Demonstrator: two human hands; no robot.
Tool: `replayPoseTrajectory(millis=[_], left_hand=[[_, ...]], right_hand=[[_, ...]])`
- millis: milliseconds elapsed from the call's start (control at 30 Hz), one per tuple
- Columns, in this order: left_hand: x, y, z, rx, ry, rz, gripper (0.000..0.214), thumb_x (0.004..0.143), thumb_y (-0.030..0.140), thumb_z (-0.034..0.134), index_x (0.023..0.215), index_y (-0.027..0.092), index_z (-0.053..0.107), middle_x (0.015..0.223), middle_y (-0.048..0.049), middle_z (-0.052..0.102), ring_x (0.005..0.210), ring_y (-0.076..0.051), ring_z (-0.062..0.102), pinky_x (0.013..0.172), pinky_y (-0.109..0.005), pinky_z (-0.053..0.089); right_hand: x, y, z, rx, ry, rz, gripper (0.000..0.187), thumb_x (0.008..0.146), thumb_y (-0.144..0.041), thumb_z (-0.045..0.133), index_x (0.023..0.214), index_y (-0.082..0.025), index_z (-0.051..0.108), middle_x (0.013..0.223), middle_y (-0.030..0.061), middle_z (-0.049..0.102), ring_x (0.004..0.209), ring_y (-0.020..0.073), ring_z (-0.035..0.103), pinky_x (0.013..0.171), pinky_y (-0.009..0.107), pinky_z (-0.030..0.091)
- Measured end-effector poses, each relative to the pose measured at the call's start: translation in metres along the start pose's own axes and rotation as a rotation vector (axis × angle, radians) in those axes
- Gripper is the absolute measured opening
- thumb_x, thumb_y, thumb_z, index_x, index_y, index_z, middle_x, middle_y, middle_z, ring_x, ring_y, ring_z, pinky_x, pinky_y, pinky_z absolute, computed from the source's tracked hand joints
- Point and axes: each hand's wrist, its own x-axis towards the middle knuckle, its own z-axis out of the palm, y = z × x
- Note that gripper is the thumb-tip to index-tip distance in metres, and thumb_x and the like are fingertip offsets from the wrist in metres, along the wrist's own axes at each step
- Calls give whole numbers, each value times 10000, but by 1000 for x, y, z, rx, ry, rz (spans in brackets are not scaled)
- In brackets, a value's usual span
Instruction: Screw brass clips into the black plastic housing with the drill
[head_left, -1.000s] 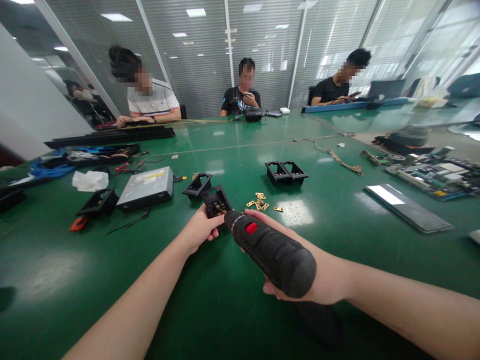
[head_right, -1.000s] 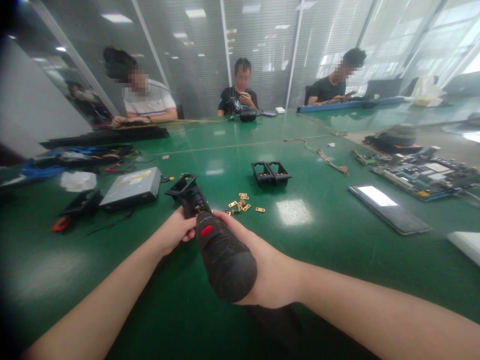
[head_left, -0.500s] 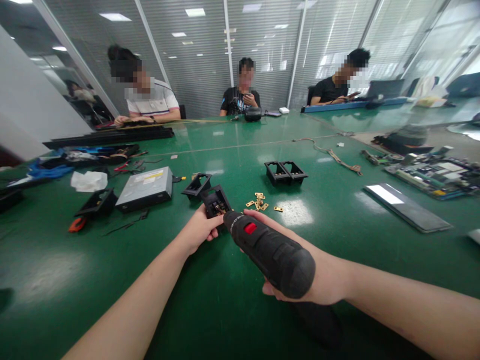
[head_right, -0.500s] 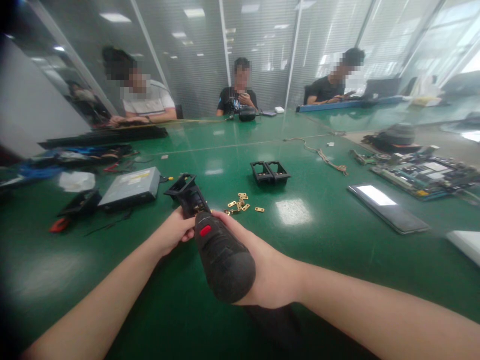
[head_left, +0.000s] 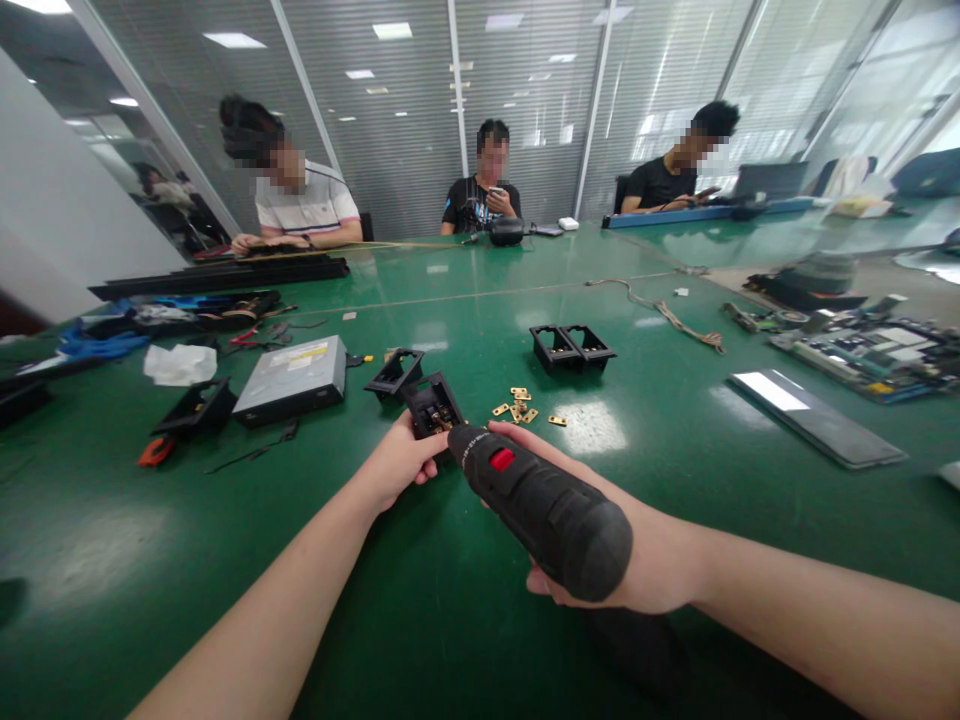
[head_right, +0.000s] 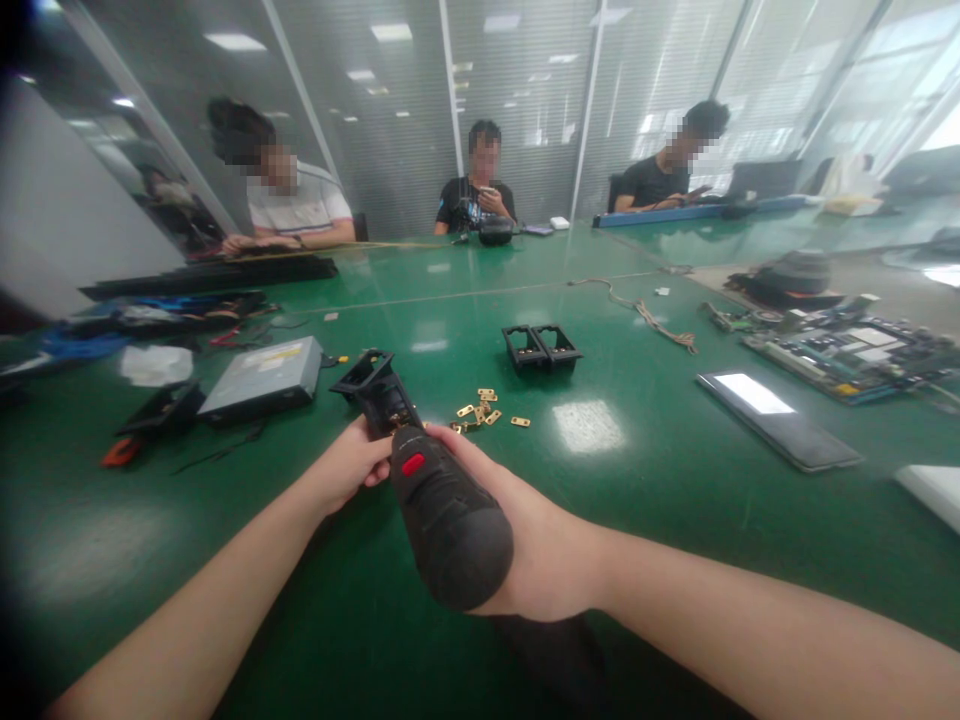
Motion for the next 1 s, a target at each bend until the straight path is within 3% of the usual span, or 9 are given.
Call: replayPoseTrajectory(millis=[367,700,1000], left_hand=[[0,1,0,50,2,-8,515,750,394,801,1124,163,533,702,35,574,408,-52,454,319,-156,319],[-1,2,0,36,-8,-2,534,715,399,831,1093,160,540,735,19,593,414,-50,459,320,-159,320],[-1,2,0,30,-7,-5,554,723,413,823,1125,163,536,730,22,590,413,-52,458,324,-159,323]], right_hand=[[1,-3,1,45,-16,15,1167,735,-7,766,1606,-202,13,1271,150,608,1062,239,650,1035,431,477],[0,1,4,103,35,38,1183,687,19,795,1596,-232,80,1425,156,506,1127,232,607,1128,487,366],[0,-1,4,65,39,11,1146,703,-21,801,1590,-246,111,1408,171,510,981,208,647,1014,455,472]])
